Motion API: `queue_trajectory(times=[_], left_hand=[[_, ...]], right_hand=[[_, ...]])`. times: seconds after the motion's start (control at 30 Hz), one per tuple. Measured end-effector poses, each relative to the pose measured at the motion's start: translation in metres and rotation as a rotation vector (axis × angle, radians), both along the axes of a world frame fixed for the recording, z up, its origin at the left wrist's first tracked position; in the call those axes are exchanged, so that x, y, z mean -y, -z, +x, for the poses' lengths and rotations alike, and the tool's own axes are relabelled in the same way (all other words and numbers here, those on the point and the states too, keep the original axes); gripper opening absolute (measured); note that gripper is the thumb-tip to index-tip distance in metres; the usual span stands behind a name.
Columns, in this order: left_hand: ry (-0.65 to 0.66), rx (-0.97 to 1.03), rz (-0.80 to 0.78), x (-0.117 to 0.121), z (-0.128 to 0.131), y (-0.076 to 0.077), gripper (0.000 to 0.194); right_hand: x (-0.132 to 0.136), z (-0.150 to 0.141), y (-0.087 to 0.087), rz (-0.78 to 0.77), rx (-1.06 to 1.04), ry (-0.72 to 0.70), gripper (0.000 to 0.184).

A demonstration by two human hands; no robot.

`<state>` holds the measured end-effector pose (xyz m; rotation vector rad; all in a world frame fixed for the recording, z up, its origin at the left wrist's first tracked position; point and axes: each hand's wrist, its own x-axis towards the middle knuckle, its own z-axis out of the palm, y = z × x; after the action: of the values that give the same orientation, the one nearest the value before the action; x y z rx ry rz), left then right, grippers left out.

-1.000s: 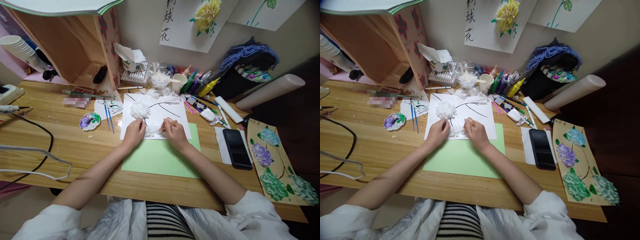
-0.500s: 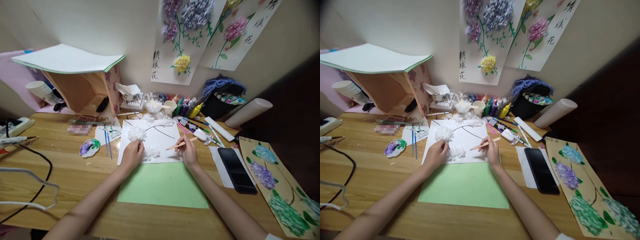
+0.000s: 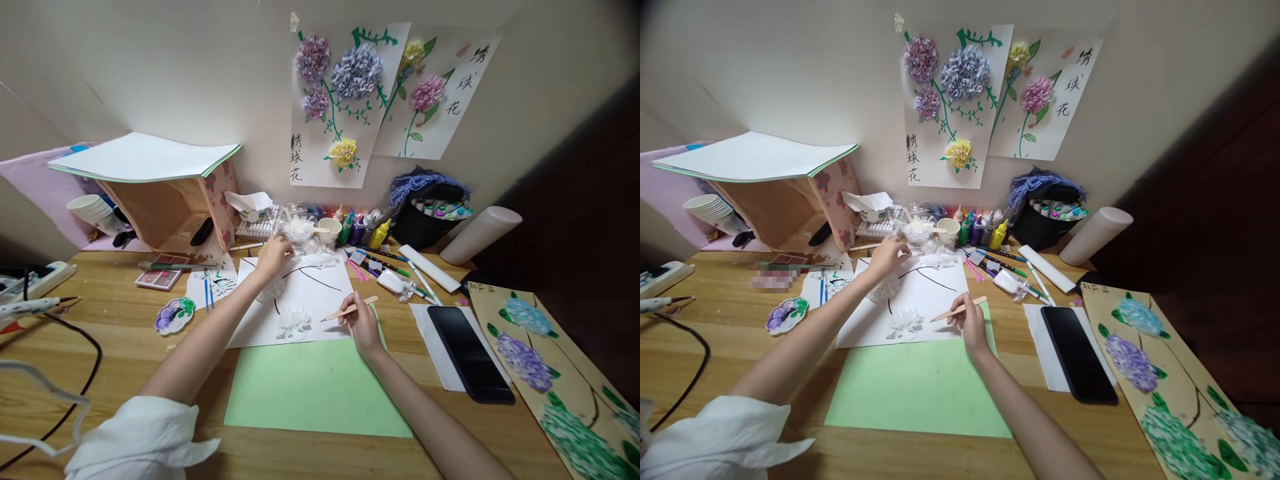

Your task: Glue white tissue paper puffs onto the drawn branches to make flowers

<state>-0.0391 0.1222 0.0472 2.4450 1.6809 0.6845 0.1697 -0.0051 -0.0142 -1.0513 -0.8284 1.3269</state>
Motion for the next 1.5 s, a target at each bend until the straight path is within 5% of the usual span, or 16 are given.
queue_trajectory(times=[0.13,0.27,0.37,0.47,0.67,0.87,1.13,1.33,1.5], left_hand=[[-0.005,0.135,-0.040,0.017,-0.006,-0.022,0.015],[0.060,0.530,-0.287,0.060,-0.015,-0.042,0.023],[0.177,0.681,-0.608,0.099,-0.020,-0.038,0.025],[0.243,0.626,-0.773,0.131,-0.019,-0.020,0.023],[0.159,0.258,-0.443,0.151,-0.008,0.013,0.016],[0.130,0.215,-0.271,0.153,-0.006,0.020,0.016],[0.105,0.200,-0.221,0.152,-0.008,0.026,0.012],[0.097,0.236,-0.193,0.152,-0.008,0.023,0.013],[-0.124,0.379,-0.219,0.146,-0.017,0.027,0.019]], right_hand=[[0.001,0.000,0.000,-0.010,-0.012,0.020,0.042],[0.003,0.000,-0.003,0.000,-0.032,0.023,0.041],[0.003,0.000,-0.005,0.024,-0.085,0.013,0.040],[0.004,-0.001,-0.009,0.013,-0.161,-0.035,0.039],[0.012,-0.011,-0.016,0.084,-0.053,-0.189,0.038],[0.028,-0.014,-0.025,0.384,0.469,-0.345,0.033],[0.029,-0.022,-0.033,0.821,0.894,-0.402,0.022],[0.023,-0.024,-0.031,0.863,0.981,-0.411,0.019],[0.019,-0.025,-0.030,0.840,1.007,-0.417,0.020]])
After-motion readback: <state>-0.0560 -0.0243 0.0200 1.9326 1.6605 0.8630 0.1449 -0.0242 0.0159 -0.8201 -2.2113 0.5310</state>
